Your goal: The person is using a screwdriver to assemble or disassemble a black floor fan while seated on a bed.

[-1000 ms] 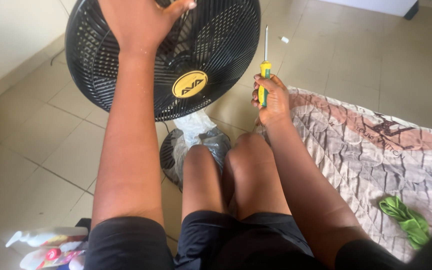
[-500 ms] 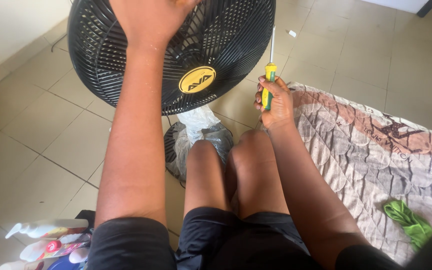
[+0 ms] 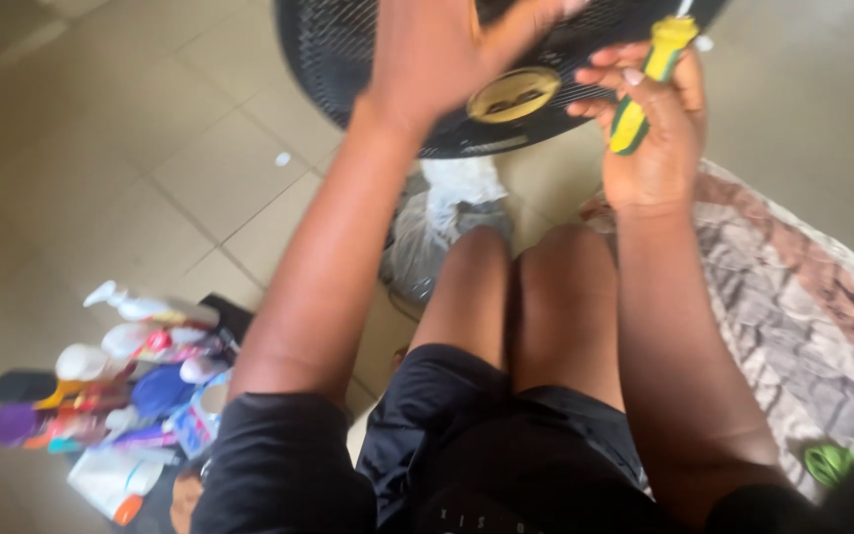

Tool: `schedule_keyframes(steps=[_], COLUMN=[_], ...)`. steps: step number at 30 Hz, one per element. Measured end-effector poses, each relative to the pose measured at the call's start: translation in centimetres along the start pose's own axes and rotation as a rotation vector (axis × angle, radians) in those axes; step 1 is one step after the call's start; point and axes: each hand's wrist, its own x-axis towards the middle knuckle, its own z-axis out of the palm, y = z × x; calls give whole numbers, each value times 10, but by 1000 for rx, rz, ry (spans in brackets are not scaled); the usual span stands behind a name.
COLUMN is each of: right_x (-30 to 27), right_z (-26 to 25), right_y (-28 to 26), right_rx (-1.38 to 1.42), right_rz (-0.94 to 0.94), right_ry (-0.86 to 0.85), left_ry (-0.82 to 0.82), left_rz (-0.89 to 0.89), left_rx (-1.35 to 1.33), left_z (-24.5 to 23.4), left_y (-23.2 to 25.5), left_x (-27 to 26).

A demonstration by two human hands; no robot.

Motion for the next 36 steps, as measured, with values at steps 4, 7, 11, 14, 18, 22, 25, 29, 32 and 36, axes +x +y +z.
schedule_keyframes(steps=[4,7,11,14,18,22,25,29,32,36], right_x=[0,0,3,3,1,-5,-6,-5,-7,-10], right_z=[14,25,43,55,59,56,54,54,56,64], right_y=[13,26,38,42,46,46,45,45,48,42], right_rx=[47,45,54,27,2,-39,-45,-46,-34,8], right_rz=[35,59,92,106,117,144,158,158,159,154], right_ry=[-139,-190,-227,-248,-265,-278,-275,-258,-227,-176], left_ry=[-12,19,112,170,190,221,228,188,175,206], left_rz=[-82,-171,-331,-356,-373,-452,-475,-481,-494,-515], left_rx=[-91,-128,-197,-110,-127,-264,-310,-323,-374,-602], left_z=[-46,-70,-100,-112,-118,-110,-104,-98,-92,-81], left_y=[20,9,-17,-30,-38,-36,-28,-10,1,15], left_x=[-41,-74,-102,-116,-128,-141,-141,-132,-128,-119])
